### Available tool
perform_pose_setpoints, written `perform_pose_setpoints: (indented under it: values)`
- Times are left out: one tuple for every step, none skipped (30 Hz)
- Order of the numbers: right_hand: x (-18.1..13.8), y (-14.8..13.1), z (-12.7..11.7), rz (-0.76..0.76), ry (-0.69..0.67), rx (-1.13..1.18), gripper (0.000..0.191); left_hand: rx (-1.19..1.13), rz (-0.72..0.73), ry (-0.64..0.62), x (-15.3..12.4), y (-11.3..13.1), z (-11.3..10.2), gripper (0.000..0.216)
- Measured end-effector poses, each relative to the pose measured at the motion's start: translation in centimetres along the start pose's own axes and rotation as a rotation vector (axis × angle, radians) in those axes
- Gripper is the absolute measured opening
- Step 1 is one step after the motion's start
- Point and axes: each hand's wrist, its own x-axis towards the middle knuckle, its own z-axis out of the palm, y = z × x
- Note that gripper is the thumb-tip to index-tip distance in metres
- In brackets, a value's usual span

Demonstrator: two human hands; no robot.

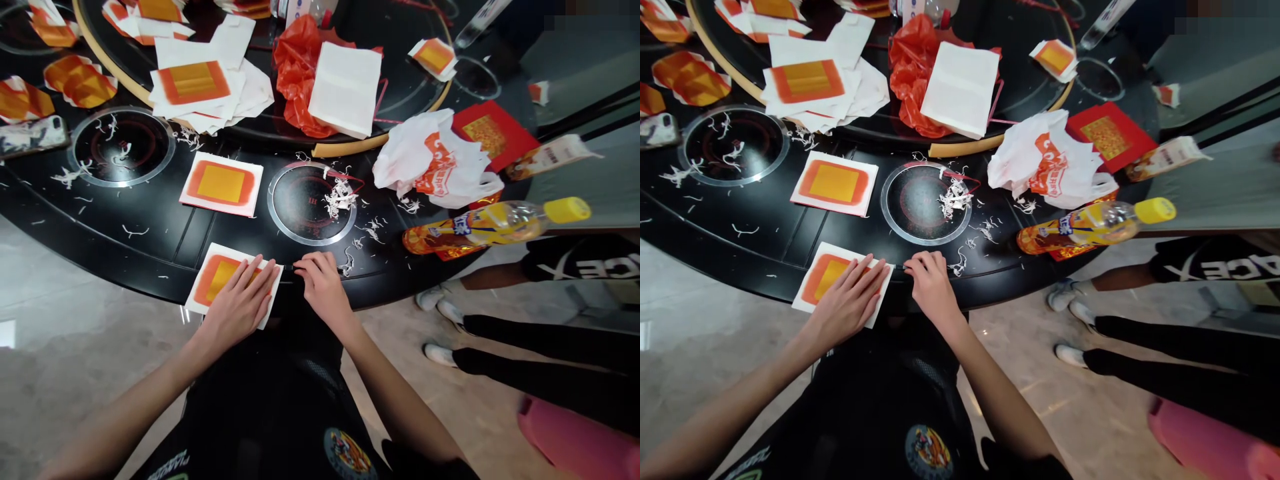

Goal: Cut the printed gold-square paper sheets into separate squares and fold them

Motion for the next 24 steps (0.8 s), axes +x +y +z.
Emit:
perform_pose_setpoints:
  values:
    - [0.0, 0.0, 0.0, 0.004, -0.001, 0.005, 0.023, 0.001, 0.002, -0.005, -0.1, 0.0, 0.0, 0.065]
    - [-0.1, -0.1, 0.0, 0.011, -0.002, 0.01, 0.025, -0.001, 0.003, -0.011, -0.1, -0.1, -0.1, 0.064]
    - [-0.1, -0.1, 0.0, 0.017, -0.003, 0.015, 0.026, -0.003, 0.003, -0.014, -0.1, -0.1, -0.1, 0.064]
    - [-0.1, -0.1, 0.0, 0.023, -0.005, 0.019, 0.027, -0.005, 0.002, -0.013, -0.1, -0.1, -0.1, 0.064]
    - [-0.1, -0.1, 0.1, 0.027, -0.008, 0.021, 0.027, -0.006, 0.003, -0.008, -0.1, -0.2, -0.1, 0.062]
    - [0.0, -0.1, 0.1, 0.03, -0.012, 0.022, 0.028, -0.006, 0.004, -0.005, -0.1, -0.2, -0.1, 0.061]
    - [0.0, -0.1, 0.1, 0.03, -0.015, 0.023, 0.028, -0.006, 0.007, -0.004, 0.0, -0.2, -0.2, 0.059]
    - [0.1, -0.1, 0.1, 0.027, -0.015, 0.024, 0.028, -0.006, 0.012, -0.009, 0.0, -0.3, -0.2, 0.057]
    - [0.2, -0.1, 0.2, 0.024, -0.014, 0.026, 0.027, -0.009, 0.018, -0.017, 0.1, -0.3, -0.3, 0.056]
    - [0.3, 0.0, 0.2, 0.02, -0.01, 0.029, 0.027, -0.012, 0.024, -0.028, 0.1, -0.3, -0.4, 0.055]
    - [0.4, 0.0, 0.2, 0.016, -0.005, 0.032, 0.027, -0.017, 0.033, -0.04, 0.1, -0.3, -0.5, 0.055]
    - [0.4, 0.1, 0.2, 0.015, -0.003, 0.037, 0.027, -0.02, 0.039, -0.054, 0.1, -0.3, -0.6, 0.056]
    - [0.5, 0.1, 0.2, 0.016, -0.003, 0.045, 0.027, -0.022, 0.042, -0.068, 0.1, -0.2, -0.7, 0.057]
    - [0.5, 0.1, 0.2, 0.018, -0.004, 0.053, 0.027, -0.022, 0.043, -0.083, 0.0, -0.2, -0.8, 0.059]
    - [0.5, 0.1, 0.2, 0.02, -0.004, 0.06, 0.027, -0.021, 0.043, -0.094, -0.1, -0.1, -0.9, 0.06]
    - [0.5, 0.1, 0.2, 0.022, -0.002, 0.064, 0.027, -0.017, 0.04, -0.103, -0.2, 0.0, -1.0, 0.06]
    - [0.4, 0.1, 0.2, 0.021, -0.001, 0.064, 0.027, -0.014, 0.037, -0.107, -0.3, 0.1, -1.1, 0.06]
    - [0.4, 0.1, 0.2, 0.02, 0.002, 0.061, 0.026, -0.011, 0.035, -0.104, -0.4, 0.2, -1.1, 0.06]
    - [0.4, 0.1, 0.2, 0.02, 0.004, 0.055, 0.026, -0.011, 0.036, -0.097, -0.5, 0.2, -1.1, 0.059]
    - [0.5, 0.1, 0.3, 0.02, 0.004, 0.05, 0.027, -0.011, 0.037, -0.092, -0.6, 0.3, -1.0, 0.058]
    - [0.6, 0.1, 0.3, 0.02, 0.001, 0.047, 0.027, -0.011, 0.038, -0.093, -0.6, 0.3, -1.0, 0.058]
    - [0.7, 0.1, 0.4, 0.018, -0.003, 0.045, 0.028, -0.011, 0.04, -0.098, -0.6, 0.3, -1.0, 0.058]
    - [0.8, 0.1, 0.4, 0.014, -0.006, 0.045, 0.027, -0.009, 0.042, -0.105, -0.6, 0.2, -1.0, 0.058]
    - [1.0, 0.2, 0.5, 0.007, -0.007, 0.045, 0.027, -0.007, 0.042, -0.113, -0.6, 0.2, -0.9, 0.058]
